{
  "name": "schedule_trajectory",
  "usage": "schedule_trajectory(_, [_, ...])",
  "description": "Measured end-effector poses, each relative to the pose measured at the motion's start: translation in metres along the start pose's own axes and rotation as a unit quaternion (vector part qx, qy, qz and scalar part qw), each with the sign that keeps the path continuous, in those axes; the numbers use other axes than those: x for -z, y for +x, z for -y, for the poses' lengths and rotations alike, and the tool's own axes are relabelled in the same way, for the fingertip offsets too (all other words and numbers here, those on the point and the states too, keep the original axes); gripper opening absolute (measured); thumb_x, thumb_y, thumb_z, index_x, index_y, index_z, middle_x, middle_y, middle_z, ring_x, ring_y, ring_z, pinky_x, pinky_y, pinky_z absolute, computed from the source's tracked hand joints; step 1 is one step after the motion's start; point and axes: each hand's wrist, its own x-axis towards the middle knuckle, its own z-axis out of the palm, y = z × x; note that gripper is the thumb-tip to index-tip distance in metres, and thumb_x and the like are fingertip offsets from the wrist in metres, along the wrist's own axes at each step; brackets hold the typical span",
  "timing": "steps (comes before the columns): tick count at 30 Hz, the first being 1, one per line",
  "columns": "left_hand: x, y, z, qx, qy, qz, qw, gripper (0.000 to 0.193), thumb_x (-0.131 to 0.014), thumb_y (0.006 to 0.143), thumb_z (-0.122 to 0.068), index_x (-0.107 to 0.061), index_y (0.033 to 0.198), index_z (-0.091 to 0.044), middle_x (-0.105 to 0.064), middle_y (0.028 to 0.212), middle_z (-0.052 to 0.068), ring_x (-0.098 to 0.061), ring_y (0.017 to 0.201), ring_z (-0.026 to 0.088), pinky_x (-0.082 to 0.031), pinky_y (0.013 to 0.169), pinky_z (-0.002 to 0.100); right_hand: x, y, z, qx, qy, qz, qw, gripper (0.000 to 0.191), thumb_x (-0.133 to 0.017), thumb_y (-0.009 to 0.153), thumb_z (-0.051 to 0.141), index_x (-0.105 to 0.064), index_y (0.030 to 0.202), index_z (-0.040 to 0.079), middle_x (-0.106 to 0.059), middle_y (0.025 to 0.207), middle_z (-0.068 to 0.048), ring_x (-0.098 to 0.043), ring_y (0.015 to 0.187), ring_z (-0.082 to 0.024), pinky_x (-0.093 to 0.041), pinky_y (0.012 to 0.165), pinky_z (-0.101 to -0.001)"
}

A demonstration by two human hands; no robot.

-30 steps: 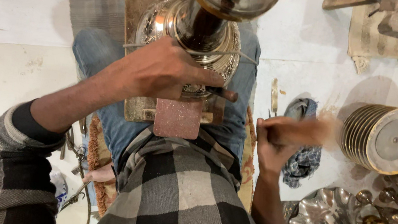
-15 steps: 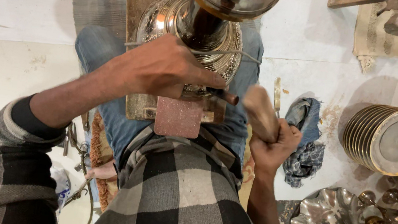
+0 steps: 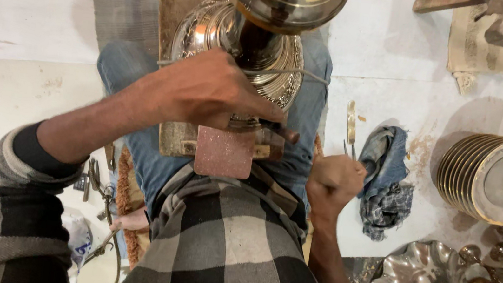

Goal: The person sits on the floor with an ornate brass vessel on their lap and decorates its surface by hand. They hold a chisel against the metal and strike it with a mallet to work the design, and use a long wooden stick to hold a cord wrapped around the vessel, repositioning the chisel between strikes.

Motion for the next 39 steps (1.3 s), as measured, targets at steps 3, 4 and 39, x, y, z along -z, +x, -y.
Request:
schedule_trajectory(3, [0.002,0.004,-0.002,-0.006,-0.02,0.014,1.0,0.042,-0.076,0.091,-0.021,-0.068,0.132,-0.025,-0.079,0.086,0.006,-0.072,0.064,0.014,-0.056,0.051,0.028,0.005,0.001,-0.002,0.085,-0.152,0.023,0.984,0.023,-0.078,0.078,0.004,-0.055,0.077,0.006,-0.051,0.074,-0.007,-0.049,0.076,-0.023,-0.04,0.075,-0.0402])
schedule_trajectory(4, [0.003,0.005,-0.002,0.003,-0.008,0.037,0.999,0.045,-0.074,0.091,-0.015,-0.068,0.134,-0.027,-0.079,0.085,0.006,-0.071,0.06,0.013,-0.055,0.047,0.027,0.006,0.002,-0.002,0.131,-0.177,0.034,0.975,0.024,-0.079,0.083,0.004,-0.056,0.077,0.008,-0.054,0.076,-0.006,-0.052,0.077,-0.021,-0.043,0.078,-0.04])
schedule_trajectory(39, [0.0,0.014,-0.006,0.044,-0.006,0.03,0.999,0.057,-0.076,0.085,-0.006,-0.068,0.136,-0.029,-0.079,0.083,0.006,-0.062,0.048,0.01,-0.049,0.039,0.028,0.006,0.025,0.001,0.02,0.068,-0.01,0.997,0.015,-0.076,0.084,-0.002,-0.067,0.081,0.01,-0.063,0.074,-0.005,-0.059,0.067,-0.018,-0.049,0.067,-0.0278])
